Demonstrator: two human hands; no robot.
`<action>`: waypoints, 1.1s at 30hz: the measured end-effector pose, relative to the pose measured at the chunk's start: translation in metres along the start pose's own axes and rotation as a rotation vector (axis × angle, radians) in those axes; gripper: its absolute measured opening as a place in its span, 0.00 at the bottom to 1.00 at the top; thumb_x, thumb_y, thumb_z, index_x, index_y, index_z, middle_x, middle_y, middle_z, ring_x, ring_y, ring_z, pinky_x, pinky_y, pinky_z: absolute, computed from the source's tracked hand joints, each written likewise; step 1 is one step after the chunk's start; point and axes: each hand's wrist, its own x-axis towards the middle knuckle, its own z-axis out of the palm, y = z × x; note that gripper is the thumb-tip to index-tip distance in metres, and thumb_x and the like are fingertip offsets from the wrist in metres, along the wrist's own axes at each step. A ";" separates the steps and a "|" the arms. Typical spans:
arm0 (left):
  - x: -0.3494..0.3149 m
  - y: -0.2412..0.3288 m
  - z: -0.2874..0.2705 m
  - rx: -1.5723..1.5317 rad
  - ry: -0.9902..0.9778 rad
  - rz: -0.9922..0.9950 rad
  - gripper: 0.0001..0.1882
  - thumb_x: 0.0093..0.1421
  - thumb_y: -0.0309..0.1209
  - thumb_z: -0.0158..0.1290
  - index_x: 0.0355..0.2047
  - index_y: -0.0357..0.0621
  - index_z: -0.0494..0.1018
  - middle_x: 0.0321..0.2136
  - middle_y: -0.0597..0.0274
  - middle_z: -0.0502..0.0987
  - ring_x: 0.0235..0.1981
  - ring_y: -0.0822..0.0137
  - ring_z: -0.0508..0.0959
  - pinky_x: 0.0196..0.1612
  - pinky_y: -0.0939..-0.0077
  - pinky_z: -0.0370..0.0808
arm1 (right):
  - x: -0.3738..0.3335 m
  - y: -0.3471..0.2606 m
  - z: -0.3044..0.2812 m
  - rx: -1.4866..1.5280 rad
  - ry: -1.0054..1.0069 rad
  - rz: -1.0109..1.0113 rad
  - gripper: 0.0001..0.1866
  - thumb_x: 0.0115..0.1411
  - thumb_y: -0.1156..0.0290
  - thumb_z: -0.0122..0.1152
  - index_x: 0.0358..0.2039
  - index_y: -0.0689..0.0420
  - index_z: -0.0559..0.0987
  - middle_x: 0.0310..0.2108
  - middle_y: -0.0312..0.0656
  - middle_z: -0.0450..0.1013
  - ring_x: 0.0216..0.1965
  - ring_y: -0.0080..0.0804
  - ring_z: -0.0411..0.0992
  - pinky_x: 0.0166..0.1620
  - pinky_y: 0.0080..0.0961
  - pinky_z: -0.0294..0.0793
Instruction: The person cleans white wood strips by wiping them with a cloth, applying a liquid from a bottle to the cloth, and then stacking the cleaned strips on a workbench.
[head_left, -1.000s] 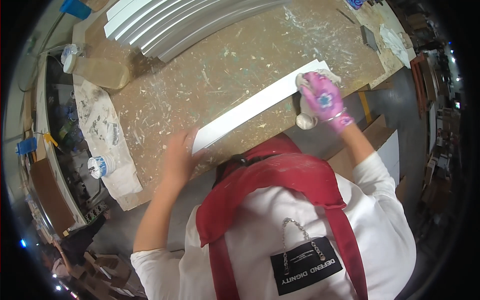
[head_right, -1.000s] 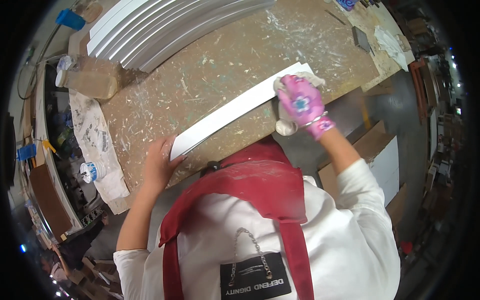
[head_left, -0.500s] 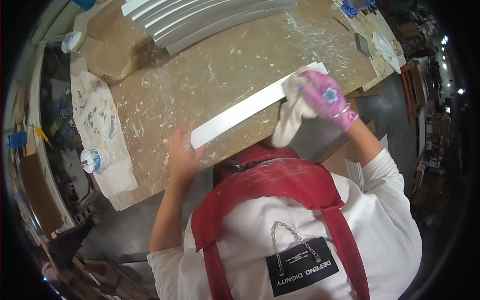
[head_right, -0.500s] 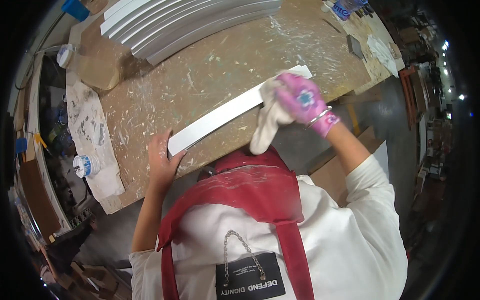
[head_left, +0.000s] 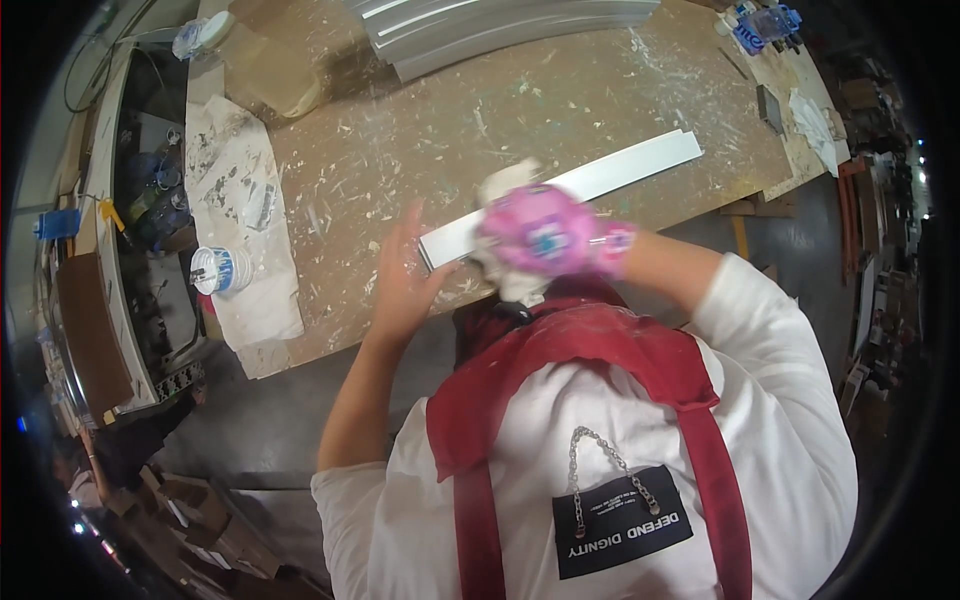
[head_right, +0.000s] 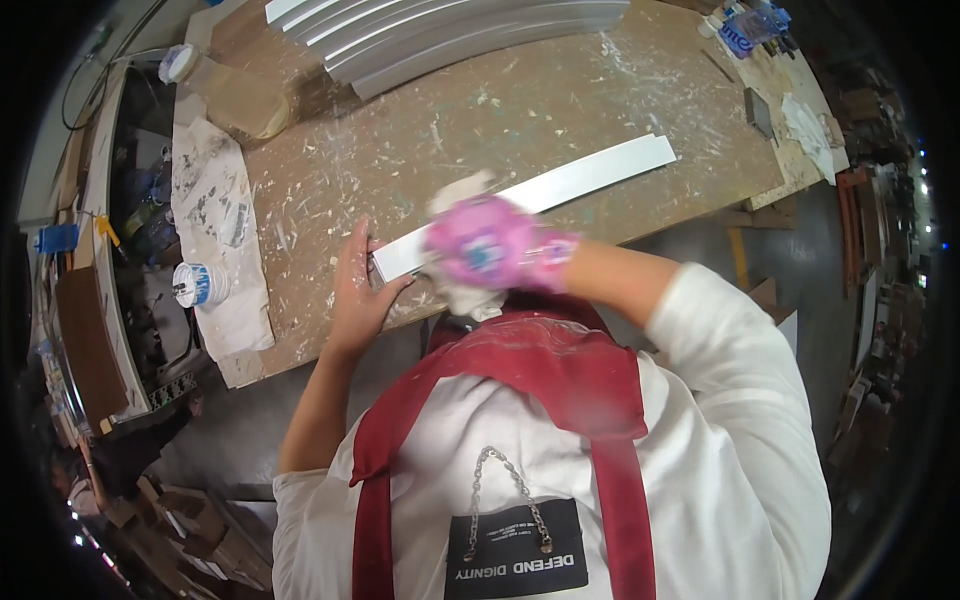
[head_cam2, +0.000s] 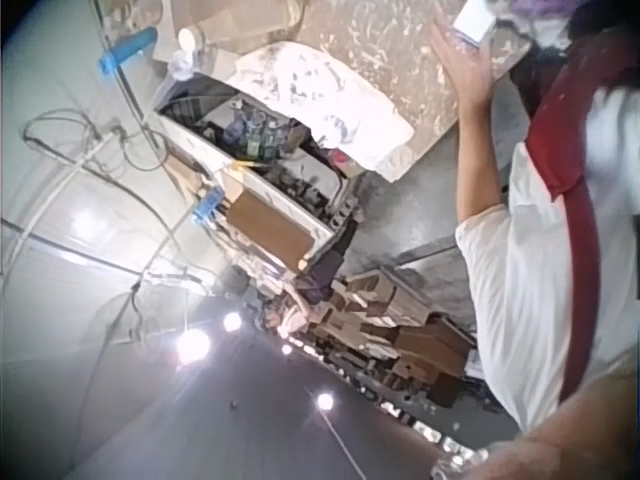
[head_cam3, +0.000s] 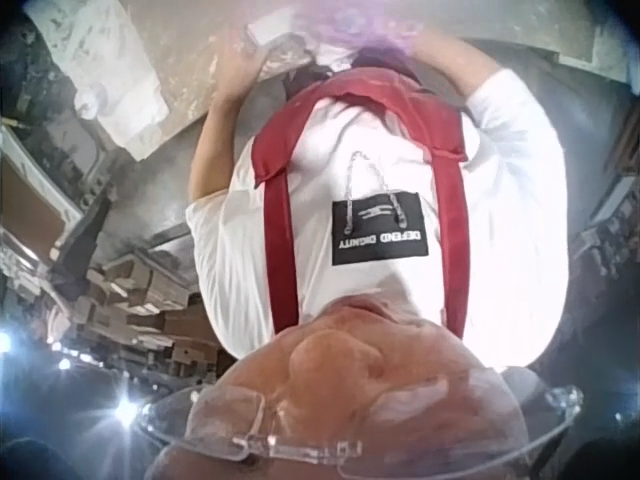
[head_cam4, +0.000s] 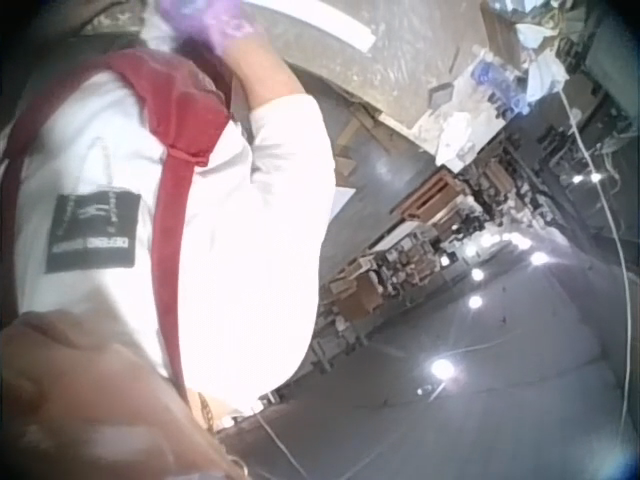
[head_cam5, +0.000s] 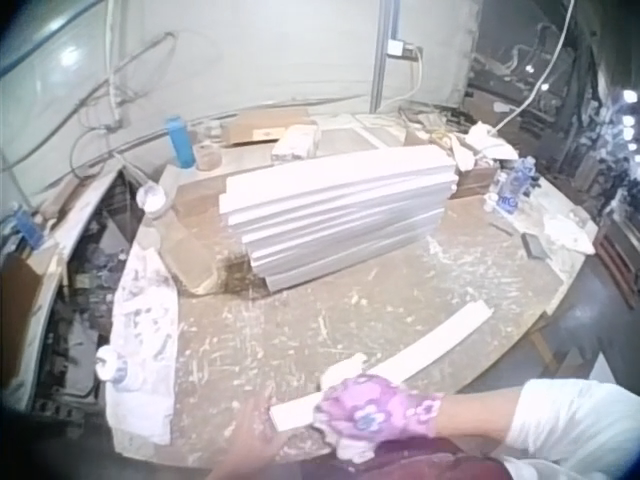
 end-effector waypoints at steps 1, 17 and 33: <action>0.000 0.000 -0.001 -0.006 0.005 -0.003 0.45 0.47 0.25 0.63 0.64 0.41 0.53 0.45 0.52 0.68 0.47 0.57 0.69 0.53 0.65 0.65 | -0.027 0.011 -0.021 -0.107 -0.096 0.116 0.20 0.60 0.56 0.50 0.50 0.47 0.73 0.45 0.42 0.74 0.47 0.39 0.73 0.50 0.38 0.72; 0.023 0.013 -0.029 -0.683 -0.391 -0.524 0.23 0.69 0.41 0.35 0.43 0.34 0.72 0.32 0.56 0.77 0.32 0.66 0.78 0.36 0.75 0.74 | -0.105 0.033 -0.095 -0.389 0.508 0.356 0.21 0.56 0.64 0.57 0.51 0.51 0.73 0.45 0.45 0.73 0.44 0.44 0.73 0.47 0.36 0.73; 0.043 -0.003 -0.004 -0.972 -0.138 -0.662 0.20 0.68 0.39 0.37 0.40 0.32 0.71 0.28 0.52 0.79 0.19 0.72 0.74 0.18 0.86 0.64 | -0.108 0.176 -0.071 -0.932 0.366 0.439 0.29 0.51 0.49 0.60 0.49 0.50 0.69 0.45 0.45 0.71 0.47 0.40 0.72 0.47 0.37 0.75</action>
